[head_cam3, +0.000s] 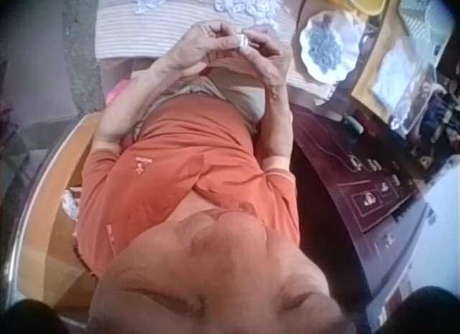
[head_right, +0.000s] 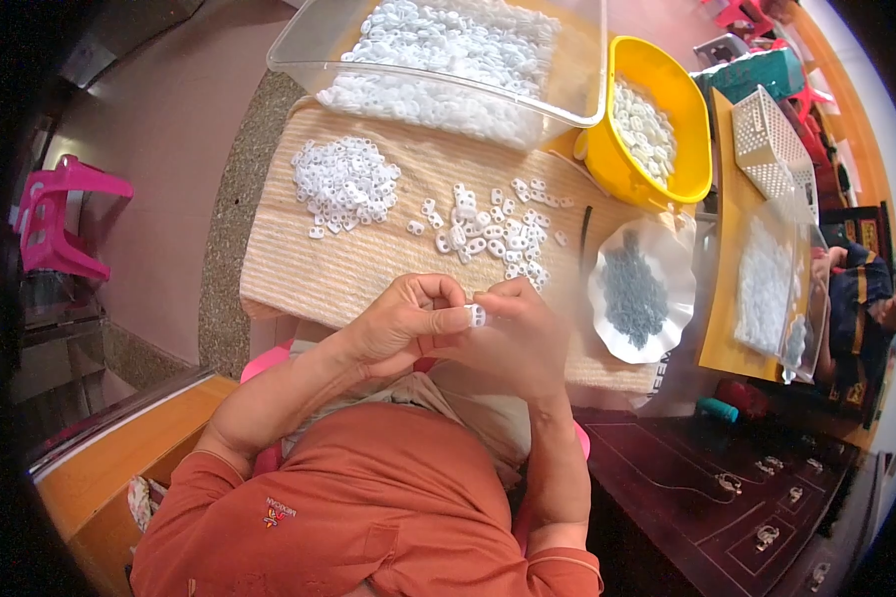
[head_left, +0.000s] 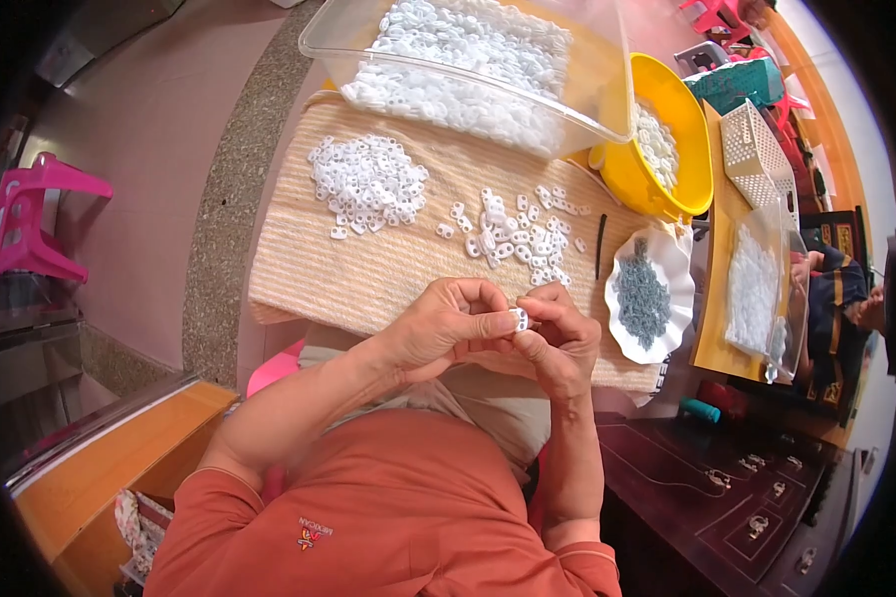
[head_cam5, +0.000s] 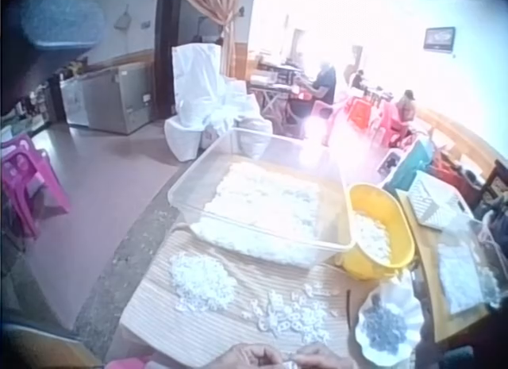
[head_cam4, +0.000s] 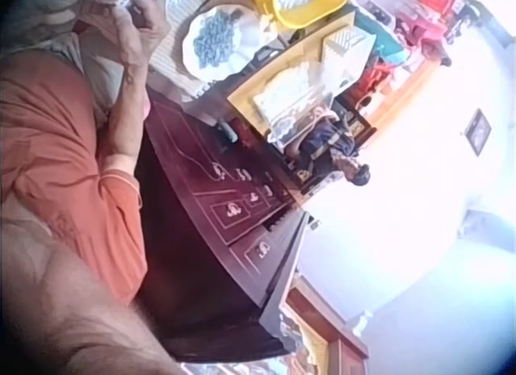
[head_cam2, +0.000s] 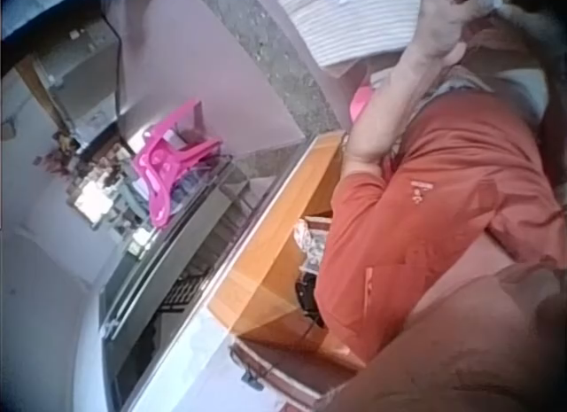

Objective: Manual assembly of small white plastic components by pressing them together.

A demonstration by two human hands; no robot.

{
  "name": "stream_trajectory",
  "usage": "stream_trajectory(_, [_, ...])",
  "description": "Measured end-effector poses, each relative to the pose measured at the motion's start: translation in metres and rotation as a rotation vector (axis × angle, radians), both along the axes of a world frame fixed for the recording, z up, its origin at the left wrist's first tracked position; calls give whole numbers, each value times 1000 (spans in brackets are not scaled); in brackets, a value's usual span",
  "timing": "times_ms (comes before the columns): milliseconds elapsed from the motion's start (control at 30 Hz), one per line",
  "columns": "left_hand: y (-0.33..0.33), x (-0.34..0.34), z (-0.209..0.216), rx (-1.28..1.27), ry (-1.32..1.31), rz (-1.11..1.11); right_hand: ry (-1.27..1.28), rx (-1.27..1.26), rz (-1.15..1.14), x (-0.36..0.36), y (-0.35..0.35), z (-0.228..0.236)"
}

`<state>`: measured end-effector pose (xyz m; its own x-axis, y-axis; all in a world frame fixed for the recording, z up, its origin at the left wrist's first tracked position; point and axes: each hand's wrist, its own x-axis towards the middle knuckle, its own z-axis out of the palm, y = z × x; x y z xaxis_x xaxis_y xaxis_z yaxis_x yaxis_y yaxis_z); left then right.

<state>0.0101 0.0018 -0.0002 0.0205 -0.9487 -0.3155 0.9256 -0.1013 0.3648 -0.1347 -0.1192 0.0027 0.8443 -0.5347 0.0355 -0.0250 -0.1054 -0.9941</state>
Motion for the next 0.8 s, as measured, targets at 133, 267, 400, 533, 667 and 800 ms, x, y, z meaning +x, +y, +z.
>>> stream_trajectory(133, [1,-1,-2,-19,-28,0,-2,-14,14,1,1,0])
stream_trajectory(267, [0,-2,4,-29,-46,24,-48,-49,33,1,0,-4])
stream_trajectory(400, [-3,0,3,-31,-46,20,-45,-58,59,2,-2,-2])
stream_trajectory(533, [-4,3,-1,-28,-70,-16,-68,111,6,6,-2,-2])
stream_trajectory(667, [-4,-1,-3,-18,-69,7,-57,10,123,5,-10,2])
stream_trajectory(800, [-3,-3,-1,8,-121,53,6,-4,72,3,-11,11])
